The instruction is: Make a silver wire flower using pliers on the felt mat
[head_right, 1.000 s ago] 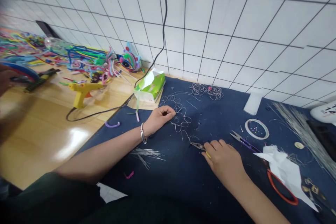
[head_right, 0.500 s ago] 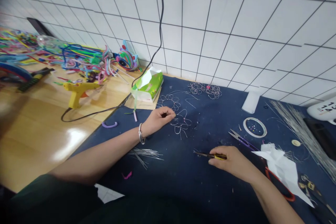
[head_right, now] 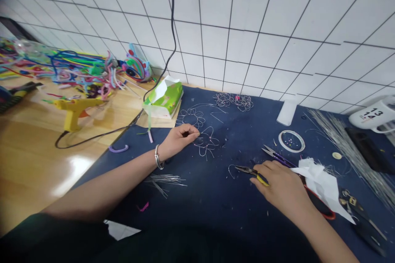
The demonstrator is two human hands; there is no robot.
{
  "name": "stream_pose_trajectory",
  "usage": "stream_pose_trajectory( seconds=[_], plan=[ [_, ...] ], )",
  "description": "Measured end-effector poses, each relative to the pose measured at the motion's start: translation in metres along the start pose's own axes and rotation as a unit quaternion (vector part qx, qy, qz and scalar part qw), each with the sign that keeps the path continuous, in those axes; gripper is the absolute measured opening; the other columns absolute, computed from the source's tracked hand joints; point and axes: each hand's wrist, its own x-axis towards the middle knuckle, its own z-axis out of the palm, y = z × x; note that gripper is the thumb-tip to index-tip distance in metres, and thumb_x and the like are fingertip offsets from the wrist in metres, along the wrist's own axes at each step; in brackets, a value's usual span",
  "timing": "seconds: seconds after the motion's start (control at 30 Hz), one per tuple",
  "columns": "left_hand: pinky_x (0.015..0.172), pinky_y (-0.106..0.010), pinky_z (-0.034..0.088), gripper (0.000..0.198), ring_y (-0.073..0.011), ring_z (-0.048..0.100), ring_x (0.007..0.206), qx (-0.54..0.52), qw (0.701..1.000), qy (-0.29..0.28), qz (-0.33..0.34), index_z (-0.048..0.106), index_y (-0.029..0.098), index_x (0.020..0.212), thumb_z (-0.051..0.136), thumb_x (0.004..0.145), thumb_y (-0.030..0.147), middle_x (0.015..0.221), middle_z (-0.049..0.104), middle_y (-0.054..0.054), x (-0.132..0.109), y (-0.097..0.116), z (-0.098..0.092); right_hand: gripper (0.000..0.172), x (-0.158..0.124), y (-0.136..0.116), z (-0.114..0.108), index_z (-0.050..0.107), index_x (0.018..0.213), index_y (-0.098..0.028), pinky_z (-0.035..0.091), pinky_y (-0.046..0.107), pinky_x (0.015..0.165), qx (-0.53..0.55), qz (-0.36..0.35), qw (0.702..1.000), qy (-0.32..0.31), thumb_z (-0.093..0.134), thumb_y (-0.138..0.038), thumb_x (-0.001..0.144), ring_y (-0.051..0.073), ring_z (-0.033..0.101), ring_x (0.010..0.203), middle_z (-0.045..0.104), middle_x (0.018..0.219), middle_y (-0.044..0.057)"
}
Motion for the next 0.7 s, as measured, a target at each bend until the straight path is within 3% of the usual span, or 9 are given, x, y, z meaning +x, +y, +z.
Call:
stream_pose_trajectory(
  seconds=[0.23,0.7],
  plan=[
    [0.059,-0.022,0.039,0.014,-0.0094,0.049,0.062,0.008,1.0,0.002,0.014,0.06,0.017,0.075,0.052,0.079,0.028,0.07,0.059,-0.001,0.0,0.001,-0.002,0.024,0.014,-0.005,0.004,0.059,0.1,-0.023,0.035,0.033,0.072,-0.081,-0.103,0.991,0.027,0.045,-0.035,0.084,0.02,0.052,0.082,0.06,0.089,0.005],
    [0.06,-0.023,0.039,0.015,-0.0102,0.05,0.063,0.003,1.0,-0.004,0.008,0.06,0.017,0.074,0.052,0.078,0.028,0.07,0.059,-0.001,0.001,0.002,0.0,0.022,0.015,-0.005,0.009,0.057,0.102,-0.024,0.029,0.03,0.064,-0.14,-0.12,0.981,0.055,0.041,-0.03,0.088,0.017,0.05,0.076,0.061,0.084,0.003]
  ],
)
